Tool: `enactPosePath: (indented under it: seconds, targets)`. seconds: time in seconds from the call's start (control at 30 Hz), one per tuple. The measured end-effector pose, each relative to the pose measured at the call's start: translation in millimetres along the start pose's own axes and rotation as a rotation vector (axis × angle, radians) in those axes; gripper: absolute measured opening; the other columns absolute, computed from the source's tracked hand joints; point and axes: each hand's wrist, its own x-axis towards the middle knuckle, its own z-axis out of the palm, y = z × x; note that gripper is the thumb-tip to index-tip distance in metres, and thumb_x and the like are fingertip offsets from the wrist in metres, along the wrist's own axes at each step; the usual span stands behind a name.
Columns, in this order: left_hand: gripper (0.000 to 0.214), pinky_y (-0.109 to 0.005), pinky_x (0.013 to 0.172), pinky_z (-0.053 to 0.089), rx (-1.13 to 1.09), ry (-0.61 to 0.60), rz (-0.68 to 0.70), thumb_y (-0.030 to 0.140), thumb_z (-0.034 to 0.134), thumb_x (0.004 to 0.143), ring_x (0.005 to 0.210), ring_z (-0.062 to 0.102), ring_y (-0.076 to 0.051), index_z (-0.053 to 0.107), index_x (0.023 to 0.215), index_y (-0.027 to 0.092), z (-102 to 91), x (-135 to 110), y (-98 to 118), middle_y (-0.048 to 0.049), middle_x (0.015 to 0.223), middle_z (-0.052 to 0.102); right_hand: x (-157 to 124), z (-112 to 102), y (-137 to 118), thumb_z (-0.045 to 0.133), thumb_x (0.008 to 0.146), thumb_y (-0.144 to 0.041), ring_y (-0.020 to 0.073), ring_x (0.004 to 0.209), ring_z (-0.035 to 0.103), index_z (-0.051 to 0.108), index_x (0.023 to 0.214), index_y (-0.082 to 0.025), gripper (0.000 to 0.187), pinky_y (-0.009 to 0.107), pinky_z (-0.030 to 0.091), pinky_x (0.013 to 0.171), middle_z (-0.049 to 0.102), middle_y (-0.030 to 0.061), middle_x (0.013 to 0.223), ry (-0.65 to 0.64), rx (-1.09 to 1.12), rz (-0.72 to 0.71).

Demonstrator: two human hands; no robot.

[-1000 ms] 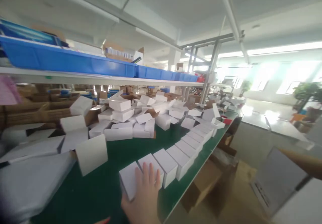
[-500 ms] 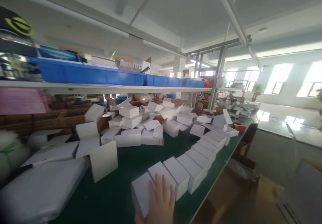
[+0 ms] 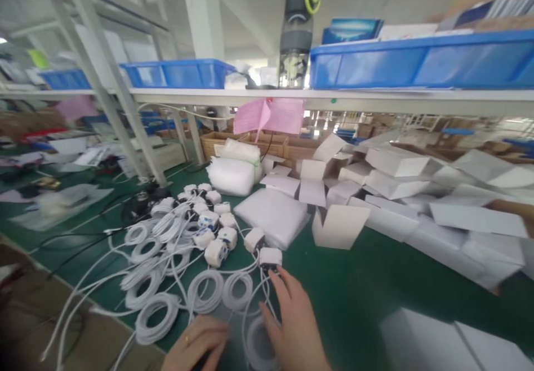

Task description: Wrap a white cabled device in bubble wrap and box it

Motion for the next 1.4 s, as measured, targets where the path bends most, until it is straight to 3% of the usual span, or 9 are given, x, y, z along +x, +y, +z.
enactPosePath:
  seconds: [0.17, 0.27, 0.5, 0.7, 0.83, 0.97, 1.1, 1.33, 1.4]
  targets:
    - [0.014, -0.026, 0.087, 0.057, 0.082, 0.125, -0.151, 0.014, 0.056, 0.098, 0.096, 0.068, -0.017, 0.067, 0.101, 0.022, -20.7, -2, -2, -0.0054, 0.101, 0.071, 68, 10, 1, 0.063, 0.099, -0.040, 0.0407, 0.108, 0.061, 0.052, 0.137, -0.002, 0.054, 0.053, 0.055, 0.089, 0.061, 0.0241, 0.123, -0.143, -0.091, 0.177]
    - [0.015, -0.027, 0.086, 0.056, 0.097, 0.144, -0.155, 0.014, 0.056, 0.098, 0.095, 0.068, -0.017, 0.068, 0.100, 0.022, -22.4, 0, -4, -0.0048, 0.101, 0.071, 81, 19, 0, 0.067, 0.095, -0.033, 0.0381, 0.098, 0.064, 0.059, 0.127, -0.006, 0.043, 0.047, 0.056, 0.079, 0.063, 0.0193, 0.108, -0.208, -0.071, 0.179]
    - [0.015, -0.028, 0.083, 0.058, 0.159, 0.203, -0.177, 0.020, 0.054, 0.100, 0.096, 0.068, -0.018, 0.068, 0.101, 0.024, -31.0, 7, -17, -0.0047, 0.103, 0.070, 48, -4, 62, 0.055, 0.078, -0.021, 0.0261, 0.122, 0.058, 0.062, 0.129, -0.016, 0.051, 0.035, 0.047, 0.107, 0.058, 0.0116, 0.133, -0.322, 0.029, 0.092]
    - [0.021, -0.042, 0.100, 0.055, 0.289, 0.146, -0.344, 0.024, 0.055, 0.095, 0.114, 0.063, -0.025, 0.064, 0.114, 0.023, -30.9, 34, -60, -0.0087, 0.119, 0.065, 20, -39, 143, 0.053, 0.069, -0.026, 0.0425, 0.104, 0.066, 0.071, 0.117, -0.018, 0.053, 0.055, 0.056, 0.090, 0.065, 0.0198, 0.120, -0.217, -0.208, 0.304]
    - [0.039, -0.052, 0.109, 0.047, 0.355, 0.098, -0.445, 0.024, 0.064, 0.089, 0.125, 0.056, -0.031, 0.057, 0.127, 0.019, -16.8, 69, -88, -0.0130, 0.129, 0.060, 27, -36, 110, 0.042, 0.078, -0.030, 0.0542, 0.118, 0.052, 0.062, 0.130, -0.004, 0.061, 0.072, 0.044, 0.092, 0.052, 0.0313, 0.133, 0.023, -0.258, 0.237]
    - [0.048, -0.052, 0.109, 0.047, 0.391, -0.043, -0.504, 0.019, 0.071, 0.082, 0.124, 0.056, -0.034, 0.060, 0.129, 0.015, -2.5, 90, -90, -0.0155, 0.128, 0.061, 58, -11, 48, 0.037, 0.095, -0.037, 0.0319, 0.123, 0.056, 0.057, 0.134, -0.012, 0.051, 0.045, 0.050, 0.104, 0.056, 0.0172, 0.135, -0.010, -0.080, 0.079]
    - [0.052, -0.051, 0.108, 0.046, 0.393, -0.140, -0.529, 0.017, 0.069, 0.085, 0.124, 0.055, -0.036, 0.058, 0.135, 0.012, 4.1, 85, -67, -0.0178, 0.128, 0.060, 98, 21, 9, 0.053, 0.097, -0.030, 0.0281, 0.123, 0.055, 0.050, 0.140, -0.014, 0.047, 0.036, 0.048, 0.105, 0.057, 0.0142, 0.134, -0.069, 0.005, 0.028]
    - [0.075, -0.045, 0.114, 0.042, 0.305, -0.269, -0.557, 0.010, 0.078, 0.072, 0.125, 0.056, -0.033, 0.054, 0.143, 0.016, -0.7, 61, -32, -0.0123, 0.132, 0.064, 123, 49, -1, 0.070, 0.091, -0.022, 0.0295, 0.107, 0.062, 0.053, 0.133, -0.013, 0.046, 0.035, 0.050, 0.095, 0.062, 0.0128, 0.116, -0.176, 0.046, 0.032]
    - [0.057, -0.043, 0.107, 0.047, 0.287, -0.247, -0.591, 0.012, 0.073, 0.076, 0.117, 0.061, -0.031, 0.062, 0.132, 0.017, -11.1, 59, -31, -0.0099, 0.123, 0.068, 113, 43, 5, 0.073, 0.088, -0.020, 0.0271, 0.109, 0.061, 0.054, 0.131, -0.016, 0.047, 0.033, 0.049, 0.097, 0.062, 0.0098, 0.117, -0.202, 0.058, 0.007]
